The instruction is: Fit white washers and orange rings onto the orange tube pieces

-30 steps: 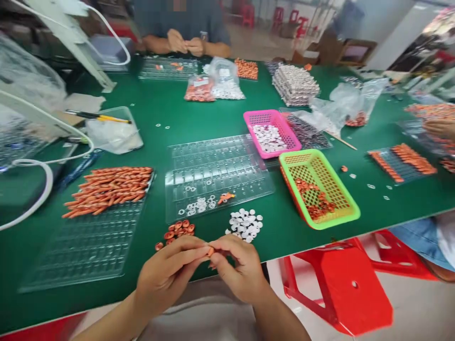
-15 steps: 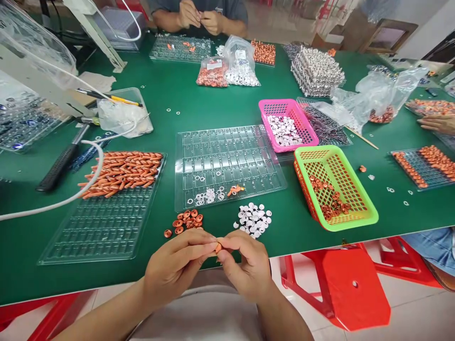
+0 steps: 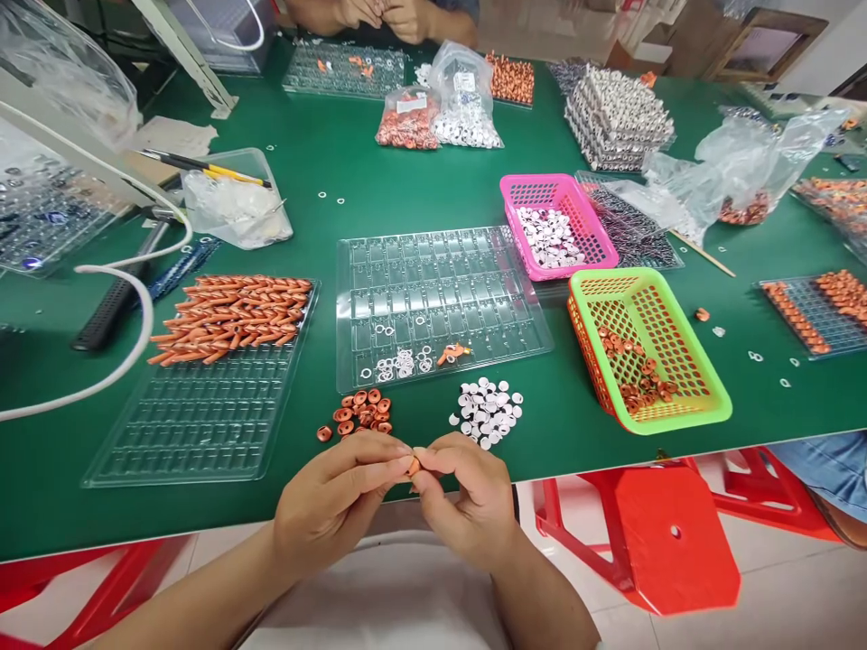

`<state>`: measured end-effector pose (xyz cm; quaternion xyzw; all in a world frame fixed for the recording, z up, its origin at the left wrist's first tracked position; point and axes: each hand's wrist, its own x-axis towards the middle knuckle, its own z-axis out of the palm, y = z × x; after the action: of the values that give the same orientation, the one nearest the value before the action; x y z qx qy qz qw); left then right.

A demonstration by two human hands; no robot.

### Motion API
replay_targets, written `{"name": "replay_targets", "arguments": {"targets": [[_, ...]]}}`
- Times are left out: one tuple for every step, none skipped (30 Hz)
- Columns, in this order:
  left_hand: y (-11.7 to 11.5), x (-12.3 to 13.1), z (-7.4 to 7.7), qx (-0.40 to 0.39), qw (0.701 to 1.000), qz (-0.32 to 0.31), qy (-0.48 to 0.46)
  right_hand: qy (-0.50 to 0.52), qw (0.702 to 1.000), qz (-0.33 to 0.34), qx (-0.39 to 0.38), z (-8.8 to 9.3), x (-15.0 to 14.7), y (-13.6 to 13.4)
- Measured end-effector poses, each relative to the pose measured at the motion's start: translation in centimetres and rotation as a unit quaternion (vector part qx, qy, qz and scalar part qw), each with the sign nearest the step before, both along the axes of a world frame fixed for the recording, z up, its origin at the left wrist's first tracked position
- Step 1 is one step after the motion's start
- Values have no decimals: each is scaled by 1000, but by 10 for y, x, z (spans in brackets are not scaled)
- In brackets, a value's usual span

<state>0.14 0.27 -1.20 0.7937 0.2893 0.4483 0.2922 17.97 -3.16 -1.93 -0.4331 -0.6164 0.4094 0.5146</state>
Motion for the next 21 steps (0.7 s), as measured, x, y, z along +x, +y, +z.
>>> {"name": "replay_targets", "arguments": {"targets": [[0,0,0,1,1000,-2,2,-2,1000,-1,2,0,0,0],[0,-1,-1,1,1000,-5,4,-5,1000,-1,4,0,0,1],[0,-1,-2,0,1000,-7,5,-7,1000,-1,6,0,-1,1],[0,-1,-2,-2,1000,-9,6,-9,1000,-1,6,0,-1,1],[1,-1,-3,-4,1000,-11,7,-10,1000,1,4,-1,0,2],[1,-1,-3,-6,1000,-12,7,-11,1000,2,0,-1,0,2],[1,-1,-3,-8,1000,-12,8,-13,1000,2,-3,-1,0,2],[1,-1,-4,-8,1000,-12,8,-16,1000,1,-7,-1,0,2],[2,-1,-4,-8,1000,-12,8,-20,1000,0,-8,-1,0,2],[2,-1,-4,-9,1000,-11,8,-23,1000,-1,-8,-1,0,3],[2,-1,-5,-9,1000,-9,8,-25,1000,-2,-7,-1,0,3],[2,0,-5,-11,1000,-9,7,-26,1000,-3,-7,0,0,3],[2,0,-5,-14,1000,-10,7,-27,1000,-3,-8,1,0,3],[2,0,-5,-17,1000,-12,5,-27,1000,-3,-8,1,0,3],[2,0,-5,-20,1000,-14,3,-27,1000,-2,-8,2,1,2],[2,0,-5,-23,1000,-16,0,-28,1000,-1,-8,3,1,2],[1,0,-5,-26,1000,-16,-1,-29,1000,1,-8,4,1,2],[1,0,-5,-27,999,-16,-3,-31,999,3,-8,5,1,2],[1,0,-5,-27,999,-16,-5,-33,999,4,-7,6,1,2],[1,0,-5,-27,1000,-15,-6,-35,999,4,-6,6,2,3],[1,1,-5,-25,1000,-14,-6,-37,999,3,-4,7,1,3]]}}
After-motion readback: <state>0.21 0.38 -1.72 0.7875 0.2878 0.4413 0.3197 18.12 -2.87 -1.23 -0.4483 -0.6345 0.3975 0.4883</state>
